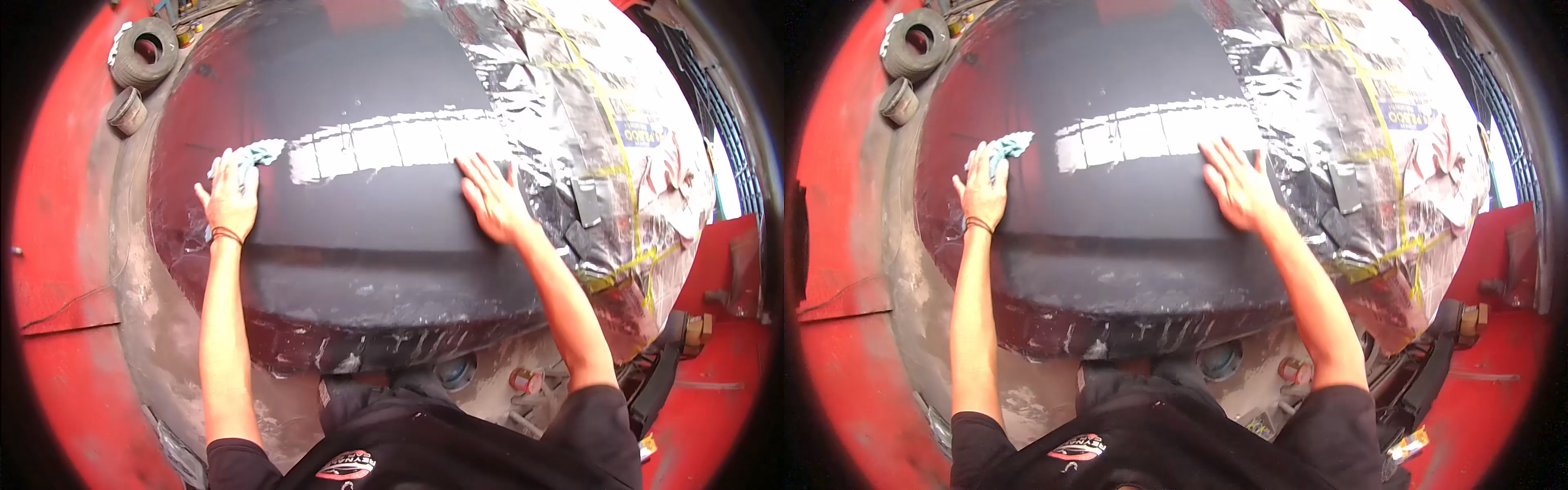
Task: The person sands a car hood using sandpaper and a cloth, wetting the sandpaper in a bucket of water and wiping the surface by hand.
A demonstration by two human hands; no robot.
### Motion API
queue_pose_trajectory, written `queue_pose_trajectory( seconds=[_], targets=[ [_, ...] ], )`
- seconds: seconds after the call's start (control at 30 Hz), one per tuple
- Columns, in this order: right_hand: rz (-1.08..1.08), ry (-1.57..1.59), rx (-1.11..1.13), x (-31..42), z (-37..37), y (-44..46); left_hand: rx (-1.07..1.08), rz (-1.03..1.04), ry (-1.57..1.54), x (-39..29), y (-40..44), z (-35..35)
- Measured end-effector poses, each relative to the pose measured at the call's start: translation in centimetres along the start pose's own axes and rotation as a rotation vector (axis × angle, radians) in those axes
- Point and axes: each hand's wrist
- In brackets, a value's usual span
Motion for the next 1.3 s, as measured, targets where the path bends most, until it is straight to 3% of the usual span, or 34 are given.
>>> queue_pose_trajectory(
  seconds=[0.17,0.43,0.63,0.73,0.93,1.03,1.13,1.3],
  targets=[
    [-0.091,0.014,0.120,-1.7,-1.5,-7.5,-0.071,-0.073,-0.016,1.5,0.3,0.4],
    [-0.014,0.000,-0.044,-9.8,-0.9,20.8,-0.052,-0.097,-0.062,1.0,-0.1,-0.8],
    [-0.131,0.008,0.014,-10.1,-1.8,17.0,-0.057,-0.095,-0.064,0.0,-0.3,-1.5],
    [-0.131,-0.044,0.012,-11.7,-2.6,23.1,-0.044,-0.095,-0.066,-0.3,-0.3,-1.8],
    [0.047,-0.036,-0.054,-18.4,-1.0,45.2,-0.012,-0.098,-0.086,-0.4,0.1,-2.1],
    [0.028,-0.008,-0.040,-18.7,-1.0,45.8,0.002,-0.108,-0.087,-0.6,-0.3,-2.4],
    [-0.120,0.057,-0.095,-18.7,0.0,41.9,-0.002,-0.102,-0.095,-0.6,0.2,-2.3],
    [0.022,0.030,-0.075,-21.1,-0.7,50.2,0.003,-0.097,-0.120,-0.4,0.7,-2.4]
  ],
)
Point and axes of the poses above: each hand's wrist, its own y-axis towards the middle knuckle, its own z-axis out of the palm, x = y × z, and after that the axes turned 1 degree about x, right-handed
